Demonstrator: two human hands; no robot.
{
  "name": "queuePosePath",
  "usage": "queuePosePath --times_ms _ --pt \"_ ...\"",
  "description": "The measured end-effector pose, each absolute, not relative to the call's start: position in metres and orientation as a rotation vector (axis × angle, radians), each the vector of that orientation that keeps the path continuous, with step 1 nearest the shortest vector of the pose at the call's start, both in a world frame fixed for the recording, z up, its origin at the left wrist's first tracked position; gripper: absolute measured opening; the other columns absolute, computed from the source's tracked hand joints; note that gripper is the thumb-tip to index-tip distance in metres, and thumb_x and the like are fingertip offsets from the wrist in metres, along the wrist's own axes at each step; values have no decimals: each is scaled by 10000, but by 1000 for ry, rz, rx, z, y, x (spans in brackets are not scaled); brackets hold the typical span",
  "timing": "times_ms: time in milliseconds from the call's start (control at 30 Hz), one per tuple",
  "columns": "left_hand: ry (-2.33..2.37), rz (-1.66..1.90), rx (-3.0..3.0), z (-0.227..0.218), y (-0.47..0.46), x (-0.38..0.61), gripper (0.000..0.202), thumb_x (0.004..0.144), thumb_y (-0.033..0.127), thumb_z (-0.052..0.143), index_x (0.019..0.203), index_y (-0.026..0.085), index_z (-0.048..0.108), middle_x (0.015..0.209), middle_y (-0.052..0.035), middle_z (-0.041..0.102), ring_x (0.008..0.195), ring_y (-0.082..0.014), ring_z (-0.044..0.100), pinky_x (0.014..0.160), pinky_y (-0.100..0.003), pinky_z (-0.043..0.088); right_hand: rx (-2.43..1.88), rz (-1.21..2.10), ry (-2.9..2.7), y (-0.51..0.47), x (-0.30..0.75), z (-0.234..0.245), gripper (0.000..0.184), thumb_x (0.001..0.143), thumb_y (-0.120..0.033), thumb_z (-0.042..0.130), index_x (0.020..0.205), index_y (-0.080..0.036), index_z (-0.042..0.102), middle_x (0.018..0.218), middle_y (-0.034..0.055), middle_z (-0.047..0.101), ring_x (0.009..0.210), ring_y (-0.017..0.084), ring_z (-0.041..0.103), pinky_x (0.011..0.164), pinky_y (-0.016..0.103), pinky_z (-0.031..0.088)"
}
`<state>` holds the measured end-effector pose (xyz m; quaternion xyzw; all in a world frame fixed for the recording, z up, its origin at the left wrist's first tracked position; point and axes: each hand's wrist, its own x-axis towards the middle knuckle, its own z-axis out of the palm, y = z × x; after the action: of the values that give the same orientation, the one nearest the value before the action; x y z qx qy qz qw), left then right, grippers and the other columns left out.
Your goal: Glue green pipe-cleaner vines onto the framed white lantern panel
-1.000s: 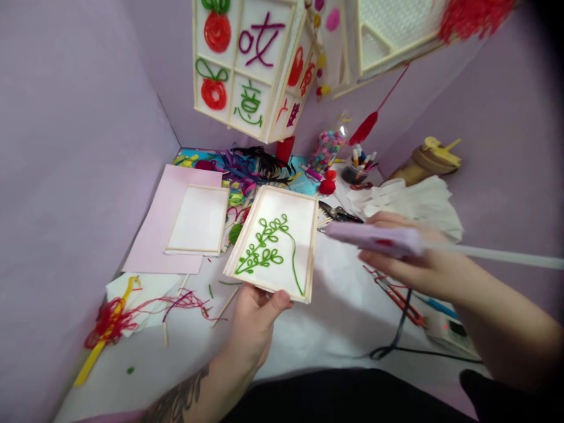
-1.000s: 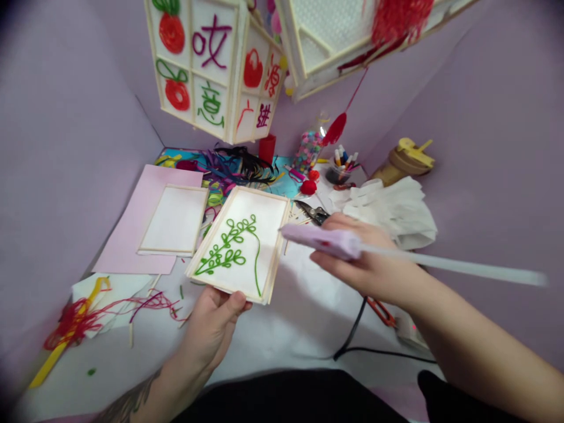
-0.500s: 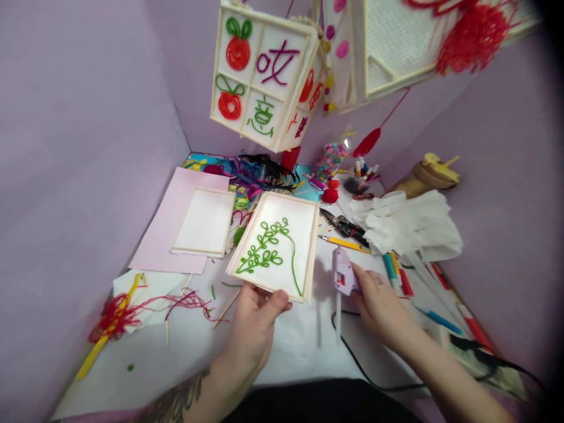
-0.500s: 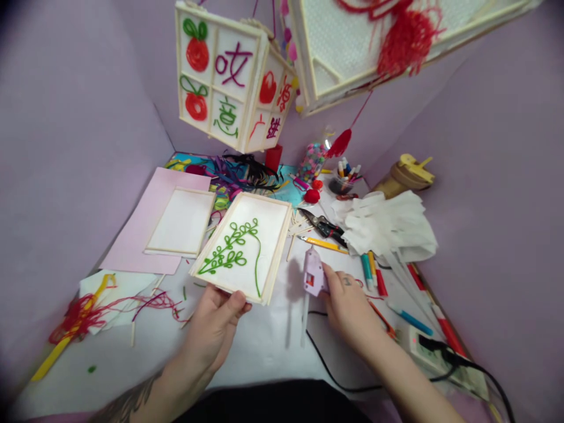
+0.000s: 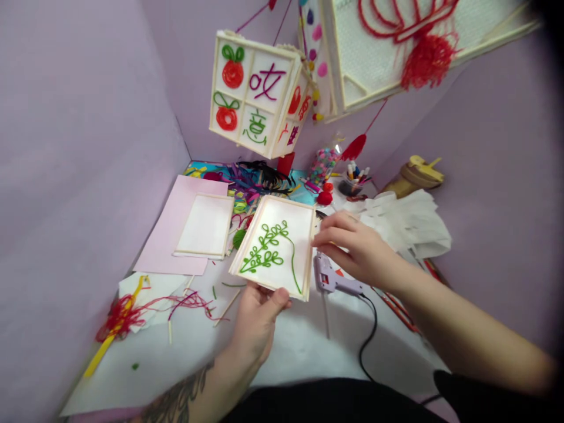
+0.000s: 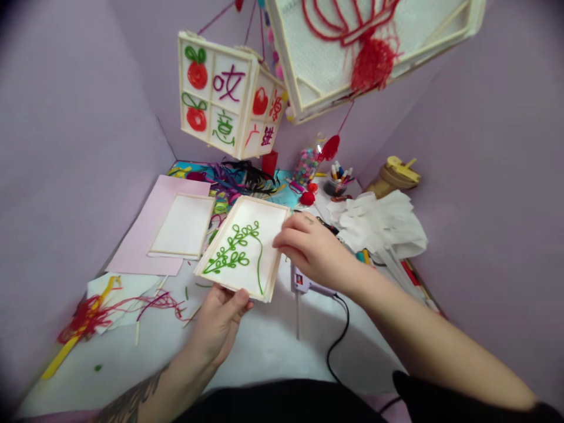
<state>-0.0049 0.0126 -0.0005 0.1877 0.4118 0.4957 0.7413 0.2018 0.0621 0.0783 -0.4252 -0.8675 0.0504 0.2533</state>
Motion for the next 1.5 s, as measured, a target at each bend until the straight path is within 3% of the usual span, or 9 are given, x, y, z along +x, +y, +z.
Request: queuePosePath --times_ms 200,400,667,900,1233,1500 --pt "886 1091 416 -1 12 -4 522 603 293 887 1037 177 621 981 -39 674 777 -113 574 603 -202 489 -914 244 -2751 119 190 69 194 858 -73 540 933 -221 640 1090 89 520 1051 244 457 898 431 446" --pt "878 1057 402 1 12 -5 510 572 302 901 984 161 634 921 -35 673 739 -108 558 606 -213 490 -907 259 -2871 124 194 68 128 872 -121 573 937 -210 636 1099 100 490 1065 255 423 920 446 430" --pt "886 1052 399 2 14 -5 529 585 286 895 1024 191 616 958 -25 680 771 -120 568 601 -214 493 -848 206 -2892 115 190 78 123 911 -126 503 852 -179 597 1087 130 568 1052 258 457 904 432 422" --pt "876 1065 385 2 15 -5 477 571 279 904 951 183 632 878 -8 669 723 -107 560 583 -207 486 -935 306 -2785 93 191 77 198 959 -169 451 833 -167 605 807 80 614 818 203 512 787 344 437" --pt "882 1061 376 2 16 -5 533 568 277 905 1005 186 614 949 -23 675 762 -119 574 585 -211 487 -1062 245 -2773 86 190 82 197 924 -169 473 809 -156 633 798 98 611 804 224 526 755 356 442" --pt "883 1053 378 2 14 -6 464 595 266 891 974 188 636 921 -16 686 749 -116 577 595 -209 490 -1205 421 -2439 84 207 81 111 869 -131 516 926 -197 585 828 56 619 784 192 579 718 323 473"
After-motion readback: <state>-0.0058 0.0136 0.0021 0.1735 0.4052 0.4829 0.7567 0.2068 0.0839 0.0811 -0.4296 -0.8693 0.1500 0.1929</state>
